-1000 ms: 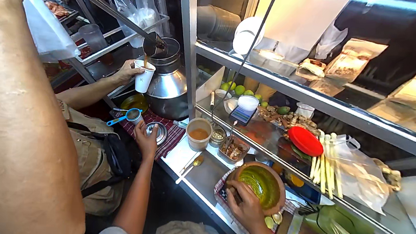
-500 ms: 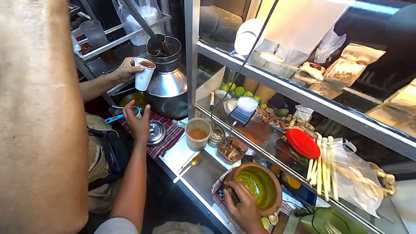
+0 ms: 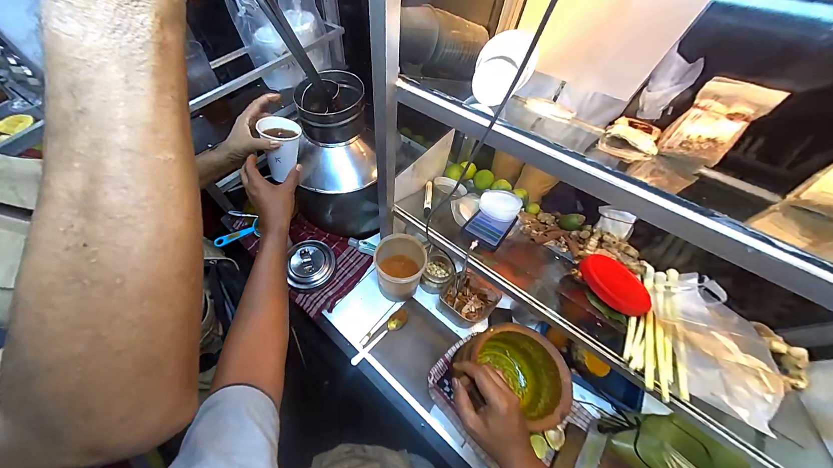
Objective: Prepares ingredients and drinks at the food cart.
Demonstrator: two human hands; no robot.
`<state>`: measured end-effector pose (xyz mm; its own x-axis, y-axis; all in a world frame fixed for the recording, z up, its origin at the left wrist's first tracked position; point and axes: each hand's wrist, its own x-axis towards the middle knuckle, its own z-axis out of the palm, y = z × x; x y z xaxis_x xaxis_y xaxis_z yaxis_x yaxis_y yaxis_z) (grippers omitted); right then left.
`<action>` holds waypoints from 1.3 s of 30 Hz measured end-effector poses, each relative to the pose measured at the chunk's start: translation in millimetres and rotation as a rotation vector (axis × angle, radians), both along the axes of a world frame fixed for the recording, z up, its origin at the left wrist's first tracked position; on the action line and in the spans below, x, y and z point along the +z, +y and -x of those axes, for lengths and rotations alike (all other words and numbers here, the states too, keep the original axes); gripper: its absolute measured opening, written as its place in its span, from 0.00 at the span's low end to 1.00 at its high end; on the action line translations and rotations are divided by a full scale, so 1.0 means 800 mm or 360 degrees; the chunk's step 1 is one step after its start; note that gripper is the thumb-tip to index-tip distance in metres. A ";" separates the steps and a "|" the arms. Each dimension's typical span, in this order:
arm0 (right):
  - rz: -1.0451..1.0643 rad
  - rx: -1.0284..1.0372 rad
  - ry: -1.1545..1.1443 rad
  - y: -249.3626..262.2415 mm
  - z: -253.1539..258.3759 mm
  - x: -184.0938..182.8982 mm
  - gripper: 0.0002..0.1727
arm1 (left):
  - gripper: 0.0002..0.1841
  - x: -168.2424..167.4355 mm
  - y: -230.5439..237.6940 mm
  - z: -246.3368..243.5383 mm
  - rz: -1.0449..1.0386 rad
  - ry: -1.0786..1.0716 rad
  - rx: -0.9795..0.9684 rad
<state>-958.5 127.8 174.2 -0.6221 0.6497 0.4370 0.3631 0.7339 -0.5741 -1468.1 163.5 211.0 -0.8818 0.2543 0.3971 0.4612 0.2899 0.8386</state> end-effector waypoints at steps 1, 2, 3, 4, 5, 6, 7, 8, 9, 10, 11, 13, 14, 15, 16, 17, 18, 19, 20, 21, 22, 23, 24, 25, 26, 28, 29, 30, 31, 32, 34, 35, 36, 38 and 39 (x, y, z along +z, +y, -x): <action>-0.0004 -0.0002 0.0003 0.000 0.000 0.000 0.15 | 0.51 0.000 0.003 0.002 -0.0015 -0.0006 0.0004; -0.0003 -0.0001 0.0004 0.000 0.000 0.000 0.15 | 0.51 0.000 0.007 0.003 -0.0027 -0.0013 0.0019; -0.0005 -0.0001 0.0005 0.000 0.000 0.000 0.15 | 0.51 0.000 0.010 0.003 -0.0036 -0.0023 0.0036; -0.0008 -0.0004 0.0006 0.000 0.000 0.000 0.15 | 0.50 -0.001 0.012 0.004 -0.0044 -0.0028 0.0050; -0.0011 -0.0006 0.0007 0.000 0.000 0.000 0.15 | 0.49 -0.002 0.015 0.005 -0.0055 -0.0027 0.0055; -0.0014 -0.0008 0.0010 0.000 0.000 -0.001 0.15 | 0.48 -0.002 0.016 0.004 -0.0065 -0.0032 0.0056; -0.0013 -0.0009 0.0010 -0.001 0.000 -0.001 0.15 | 0.47 -0.002 0.017 0.003 -0.0068 -0.0034 0.0065; -0.0011 -0.0010 0.0007 -0.001 0.000 -0.001 0.15 | 0.46 -0.001 0.018 0.002 -0.0061 -0.0038 0.0078; -0.0010 -0.0010 0.0006 -0.001 0.000 0.000 0.15 | 0.46 0.000 0.019 0.001 -0.0054 -0.0049 0.0092; -0.0009 -0.0012 0.0006 -0.001 0.000 0.000 0.15 | 0.45 0.001 0.020 -0.001 -0.0054 -0.0058 0.0102; -0.0010 -0.0014 0.0002 -0.002 0.000 0.000 0.15 | 0.45 0.002 0.020 -0.002 -0.0061 -0.0060 0.0109; -0.0015 -0.0022 -0.0003 -0.002 0.000 0.000 0.15 | 0.45 -0.001 0.022 -0.003 -0.0084 -0.0062 0.0119; -0.0019 -0.0025 -0.0006 -0.002 -0.001 0.000 0.15 | 0.44 -0.003 0.023 -0.002 -0.0083 -0.0054 0.0128; -0.0022 -0.0029 -0.0007 -0.002 0.000 -0.001 0.15 | 0.43 -0.005 0.024 0.000 -0.0079 -0.0034 0.0142; -0.0023 -0.0029 -0.0007 -0.001 0.000 -0.001 0.15 | 0.43 -0.007 0.025 0.002 -0.0082 -0.0008 0.0152; -0.0021 -0.0025 -0.0006 -0.002 0.000 -0.001 0.15 | 0.43 -0.011 0.026 0.004 -0.0086 0.0025 0.0158; -0.0023 -0.0026 -0.0005 -0.002 -0.001 0.000 0.15 | 0.42 -0.013 0.027 0.006 -0.0098 0.0050 0.0160; -0.0024 -0.0026 -0.0003 -0.002 -0.001 0.000 0.15 | 0.41 -0.012 0.026 0.003 -0.0097 0.0053 0.0166; -0.0023 -0.0027 -0.0007 -0.002 -0.001 0.000 0.15 | 0.40 -0.010 0.026 0.000 -0.0102 0.0061 0.0172; -0.0024 -0.0027 -0.0007 -0.002 -0.001 0.000 0.15 | 0.40 -0.010 0.025 0.000 -0.0124 0.0070 0.0173; -0.0024 -0.0025 -0.0004 -0.002 0.000 0.001 0.15 | 0.40 -0.010 0.024 0.000 -0.0155 0.0083 0.0163; -0.0021 -0.0020 0.0000 -0.002 0.000 0.001 0.15 | 0.40 -0.010 0.022 -0.001 -0.0186 0.0100 0.0144; -0.0017 -0.0016 0.0002 -0.001 0.000 0.001 0.15 | 0.41 -0.008 0.020 -0.004 -0.0207 0.0119 0.0128; -0.0011 -0.0014 0.0002 -0.001 0.000 0.000 0.15 | 0.41 -0.006 0.018 -0.006 -0.0226 0.0130 0.0120; -0.0002 -0.0015 -0.0001 -0.001 0.000 0.000 0.15 | 0.40 -0.005 0.016 -0.009 -0.0239 0.0139 0.0120; 0.0008 -0.0017 -0.0009 -0.002 -0.001 0.001 0.15 | 0.39 -0.003 0.009 -0.016 -0.0224 0.0138 0.0106; 0.0009 -0.0016 -0.0012 -0.003 -0.001 0.001 0.15 | 0.39 -0.002 0.005 -0.021 -0.0213 0.0137 0.0094; 0.0007 -0.0013 -0.0015 -0.003 -0.002 0.001 0.15 | 0.39 -0.002 0.002 -0.026 -0.0215 0.0142 0.0083; 0.0005 -0.0009 -0.0022 -0.003 -0.002 0.000 0.15 | 0.39 -0.002 -0.002 -0.031 -0.0221 0.0144 0.0070; 0.0006 -0.0004 -0.0024 -0.003 -0.002 0.000 0.15 | 0.39 -0.002 -0.006 -0.036 -0.0234 0.0140 0.0051; 0.0025 0.0007 -0.0027 -0.004 -0.004 0.001 0.15 | 0.39 -0.006 -0.014 -0.048 -0.0228 0.0121 0.0010; 0.0033 0.0012 -0.0026 -0.004 -0.004 0.002 0.15 | 0.40 -0.008 -0.019 -0.054 -0.0200 0.0119 0.0001; 0.0041 0.0019 -0.0023 -0.004 -0.004 0.002 0.15 | 0.40 -0.011 -0.023 -0.060 -0.0168 0.0123 -0.0012; 0.0046 0.0029 -0.0025 -0.004 -0.006 0.002 0.15 | 0.39 -0.018 -0.032 -0.075 -0.0172 0.0142 -0.0064; 0.0050 0.0031 -0.0024 -0.004 -0.006 0.002 0.15 | 0.38 -0.022 -0.036 -0.082 -0.0216 0.0151 -0.0117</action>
